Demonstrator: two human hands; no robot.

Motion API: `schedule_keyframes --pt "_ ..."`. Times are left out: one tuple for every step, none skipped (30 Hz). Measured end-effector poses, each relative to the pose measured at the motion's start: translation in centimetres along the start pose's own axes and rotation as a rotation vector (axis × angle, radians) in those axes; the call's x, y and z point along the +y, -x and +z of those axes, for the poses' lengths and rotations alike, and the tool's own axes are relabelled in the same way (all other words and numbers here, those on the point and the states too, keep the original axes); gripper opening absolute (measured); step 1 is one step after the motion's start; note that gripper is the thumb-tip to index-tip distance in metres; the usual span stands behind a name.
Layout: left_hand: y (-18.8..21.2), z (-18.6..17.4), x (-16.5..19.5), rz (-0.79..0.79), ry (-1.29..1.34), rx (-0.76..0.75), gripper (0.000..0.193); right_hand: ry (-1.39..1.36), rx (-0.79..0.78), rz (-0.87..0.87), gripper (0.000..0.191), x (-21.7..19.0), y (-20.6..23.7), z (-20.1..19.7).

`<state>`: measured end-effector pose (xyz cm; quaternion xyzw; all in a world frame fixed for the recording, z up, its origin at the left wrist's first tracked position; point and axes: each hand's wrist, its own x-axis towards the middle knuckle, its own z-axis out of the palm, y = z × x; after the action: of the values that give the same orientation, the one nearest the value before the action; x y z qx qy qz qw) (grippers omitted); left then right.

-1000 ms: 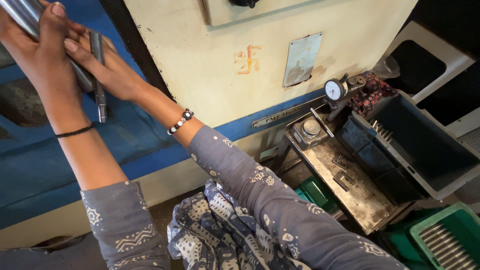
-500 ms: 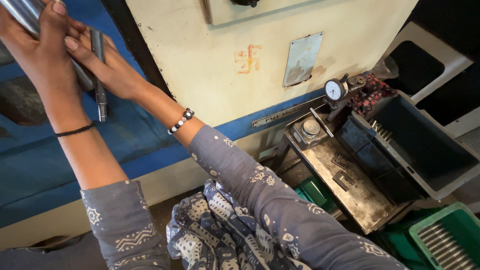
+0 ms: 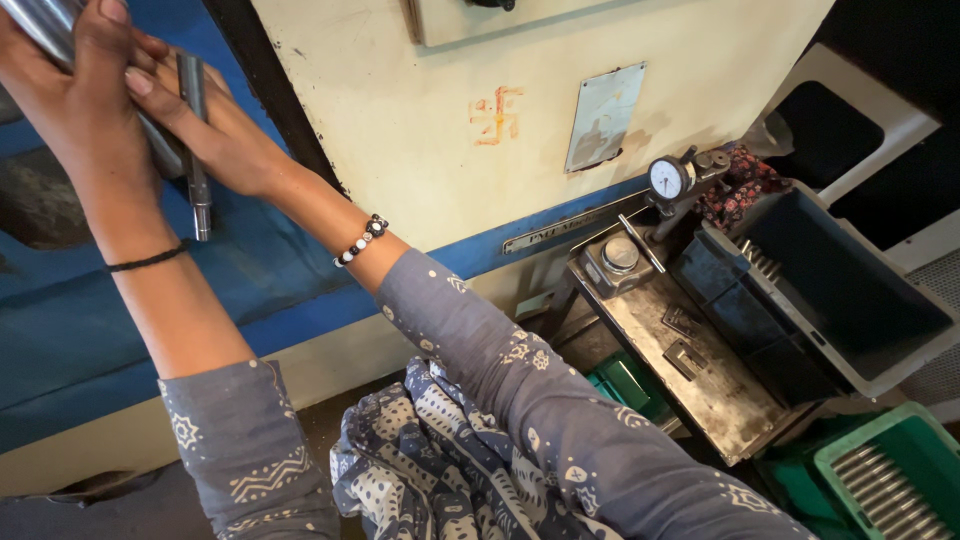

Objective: The person operates a metal machining machine by inserting cylindrical metal rods into the machine, closing the door, and pressing a button to start the cycle. After the cycle completes, they remove the processed rods and place them into a green bin, repeating the process several times.

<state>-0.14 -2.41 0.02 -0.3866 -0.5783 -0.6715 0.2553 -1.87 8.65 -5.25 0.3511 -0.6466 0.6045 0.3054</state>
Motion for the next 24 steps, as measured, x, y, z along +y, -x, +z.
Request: schedule_keyframes --pt "-0.01 0.01 0.10 0.003 -0.004 -0.003 0.016 0.007 0.003 0.000 0.074 0.03 0.01 0.04" --pt "0.00 0.03 0.21 0.006 -0.011 -0.007 0.015 0.013 0.007 0.003 0.074 0.07 0.02 0.06" --pt "-0.01 0.04 0.30 0.008 -0.014 -0.009 0.014 0.013 0.011 0.008 0.074 0.12 0.05 0.11" --pt "-0.01 0.07 0.39 0.011 -0.017 -0.012 0.014 0.013 0.014 0.013 0.073 0.16 0.07 0.14" --pt "-0.02 0.10 0.46 0.012 -0.016 -0.012 0.013 0.007 0.016 0.019 0.073 0.19 0.10 0.17" --pt "0.00 0.14 0.53 0.011 -0.017 -0.010 0.013 0.003 0.016 0.021 0.073 0.21 0.12 0.20" --pt "0.00 0.19 0.58 0.010 -0.019 -0.009 0.013 -0.001 0.015 0.023 0.073 0.22 0.13 0.22" --pt "0.06 0.23 0.62 0.006 -0.025 -0.005 0.014 -0.003 0.012 0.020 0.074 0.22 0.14 0.24" --pt "0.05 0.27 0.66 0.009 -0.029 -0.006 0.014 0.004 0.010 0.016 0.073 0.21 0.14 0.23" --pt "0.09 0.28 0.68 0.012 -0.033 -0.008 0.014 0.011 0.008 0.013 0.073 0.19 0.13 0.24" --pt "0.08 0.28 0.70 0.022 -0.036 -0.013 0.013 0.026 0.007 0.010 0.073 0.17 0.11 0.22" --pt "0.09 0.26 0.72 0.020 -0.032 -0.012 0.012 0.036 0.006 0.007 0.072 0.15 0.07 0.21" --pt "0.09 0.22 0.72 0.018 -0.029 -0.011 0.011 0.046 0.005 0.004 0.072 0.13 0.02 0.19" --pt "0.14 0.17 0.72 0.004 -0.018 -0.004 0.009 0.050 0.004 0.001 0.071 0.12 -0.02 0.19" --pt "0.06 0.09 0.71 0.002 -0.020 -0.005 0.006 0.056 0.000 -0.008 0.070 0.13 -0.13 0.16" --pt "0.06 0.01 0.70 0.000 -0.022 -0.006 0.004 0.061 -0.004 -0.017 0.069 0.14 -0.18 0.17" --pt "-0.04 -0.03 0.67 0.010 -0.037 -0.015 0.002 0.067 -0.011 -0.033 0.067 0.17 -0.34 0.09" --pt "-0.07 -0.07 0.65 0.012 -0.034 -0.019 0.001 0.071 -0.017 -0.043 0.066 0.19 -0.42 0.06" --pt "-0.10 -0.07 0.63 0.015 -0.032 -0.024 0.002 0.075 -0.023 -0.053 0.065 0.18 -0.50 0.02" --pt "-0.11 -0.03 0.63 0.010 -0.013 -0.023 0.002 0.078 -0.028 -0.057 0.064 0.18 -0.57 -0.03" --pt "-0.11 -0.02 0.67 0.008 -0.003 -0.024 0.002 0.087 -0.031 -0.061 0.063 0.21 -0.58 -0.03" --pt "-0.10 0.05 0.73 0.006 0.006 -0.025 0.002 0.096 -0.033 -0.066 0.063 0.23 -0.59 -0.04" --pt "-0.07 0.08 0.85 0.008 0.005 -0.027 0.001 0.112 -0.033 -0.071 0.063 0.22 -0.58 -0.05" --pt "-0.02 0.14 0.98 0.009 -0.003 -0.027 0.001 0.119 -0.034 -0.074 0.063 0.20 -0.55 -0.05"
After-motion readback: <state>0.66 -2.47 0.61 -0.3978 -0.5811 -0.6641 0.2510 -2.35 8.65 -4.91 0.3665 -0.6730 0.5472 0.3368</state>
